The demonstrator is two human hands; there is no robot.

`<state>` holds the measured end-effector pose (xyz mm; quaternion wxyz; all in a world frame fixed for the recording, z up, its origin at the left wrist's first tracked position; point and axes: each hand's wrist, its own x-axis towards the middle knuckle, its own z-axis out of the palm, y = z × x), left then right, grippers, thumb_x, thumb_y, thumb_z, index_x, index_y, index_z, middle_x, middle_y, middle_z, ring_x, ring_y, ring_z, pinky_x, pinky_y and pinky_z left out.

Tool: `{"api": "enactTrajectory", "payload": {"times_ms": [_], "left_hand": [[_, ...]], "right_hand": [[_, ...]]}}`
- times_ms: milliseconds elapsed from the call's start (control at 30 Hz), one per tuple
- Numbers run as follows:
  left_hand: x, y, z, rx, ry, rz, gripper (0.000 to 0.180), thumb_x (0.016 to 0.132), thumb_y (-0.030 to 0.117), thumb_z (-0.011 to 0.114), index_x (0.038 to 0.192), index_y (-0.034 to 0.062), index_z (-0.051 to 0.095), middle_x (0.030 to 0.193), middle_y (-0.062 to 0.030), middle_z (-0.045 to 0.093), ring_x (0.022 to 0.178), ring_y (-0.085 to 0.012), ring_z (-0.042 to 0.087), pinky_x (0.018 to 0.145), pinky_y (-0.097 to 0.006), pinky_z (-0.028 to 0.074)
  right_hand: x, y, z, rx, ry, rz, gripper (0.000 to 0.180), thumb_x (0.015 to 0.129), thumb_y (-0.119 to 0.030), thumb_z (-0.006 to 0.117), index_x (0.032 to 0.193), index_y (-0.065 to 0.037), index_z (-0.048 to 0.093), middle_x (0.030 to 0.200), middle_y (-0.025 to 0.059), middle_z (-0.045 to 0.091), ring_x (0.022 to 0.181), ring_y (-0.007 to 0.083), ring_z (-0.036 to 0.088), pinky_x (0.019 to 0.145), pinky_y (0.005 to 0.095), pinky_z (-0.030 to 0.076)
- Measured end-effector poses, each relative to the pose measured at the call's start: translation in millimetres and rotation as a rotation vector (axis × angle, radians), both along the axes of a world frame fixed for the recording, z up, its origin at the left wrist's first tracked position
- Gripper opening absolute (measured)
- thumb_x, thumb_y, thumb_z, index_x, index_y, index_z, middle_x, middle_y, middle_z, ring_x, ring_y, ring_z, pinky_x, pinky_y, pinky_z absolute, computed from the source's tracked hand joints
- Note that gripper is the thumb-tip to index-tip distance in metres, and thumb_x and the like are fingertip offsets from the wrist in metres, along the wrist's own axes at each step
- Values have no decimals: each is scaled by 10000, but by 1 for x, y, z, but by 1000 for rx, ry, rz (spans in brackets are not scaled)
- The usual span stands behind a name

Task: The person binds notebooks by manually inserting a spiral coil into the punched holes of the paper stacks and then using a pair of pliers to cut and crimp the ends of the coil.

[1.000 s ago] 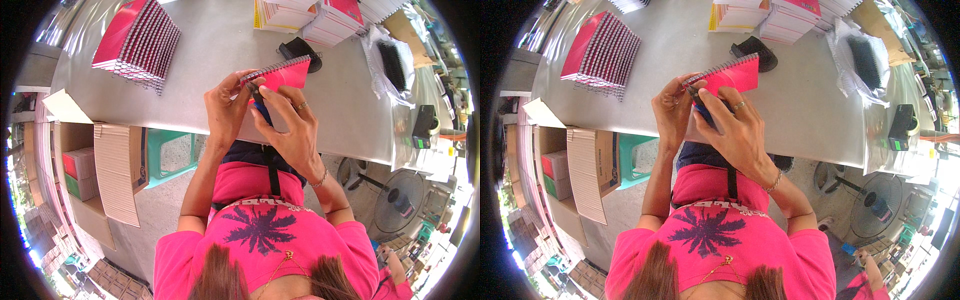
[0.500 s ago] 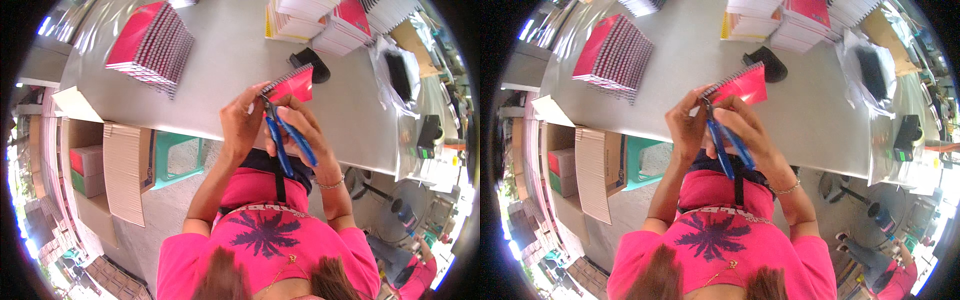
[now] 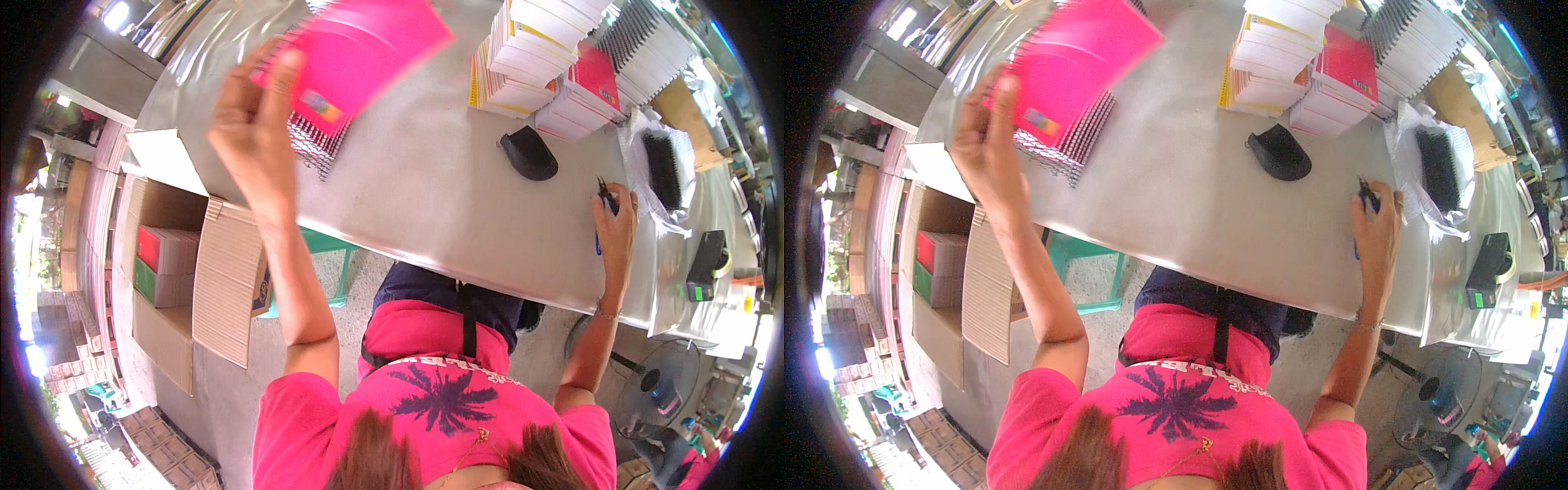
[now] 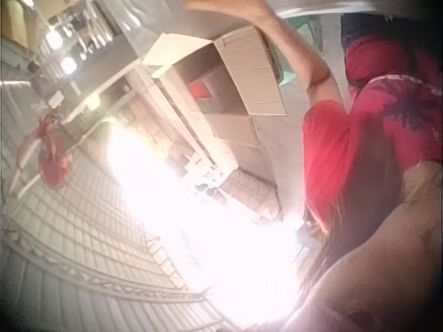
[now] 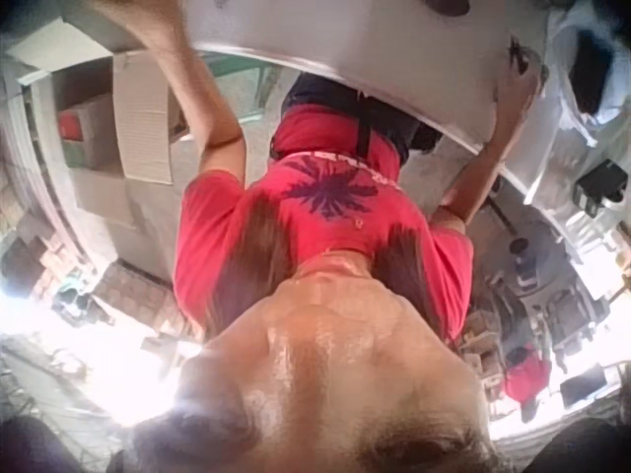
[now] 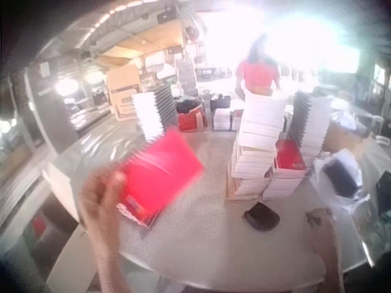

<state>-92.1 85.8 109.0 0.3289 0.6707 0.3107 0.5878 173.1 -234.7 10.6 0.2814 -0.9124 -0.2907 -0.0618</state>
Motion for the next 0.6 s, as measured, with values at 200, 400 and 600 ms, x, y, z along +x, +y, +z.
{"api": "enactTrajectory", "payload": {"times_ms": [200, 400, 600], "left_hand": [[-13, 72, -1, 63, -50, 176, 306, 888, 253, 725, 959, -41, 676, 804, -42, 659, 696, -73, 548, 654, -225, 458], [-26, 93, -27, -20, -60, 136, 306, 889, 240, 725, 975, -45, 654, 850, -41, 648, 750, -73, 552, 689, -222, 455], [-35, 92, -37, -189, -159, 34, 321, 881, 244, 740, 984, -39, 629, 861, -33, 634, 778, -64, 556, 701, -201, 438]], "right_hand": [[33, -16, -33, 1, -201, -76, 264, 836, -138, 660, 1097, -103, 652, 1100, 117, 599, 1102, 306, 548, 1001, 448, 364], [30, 8, 1, 212, -159, 85, 172, 882, -140, 646, 1022, -52, 691, 1031, 116, 641, 1002, 283, 606, 892, 381, 459], [58, 29, 25, 381, -136, 181, 221, 927, -193, 637, 1084, -46, 687, 1037, 111, 662, 966, 223, 626, 874, 343, 483]]}}
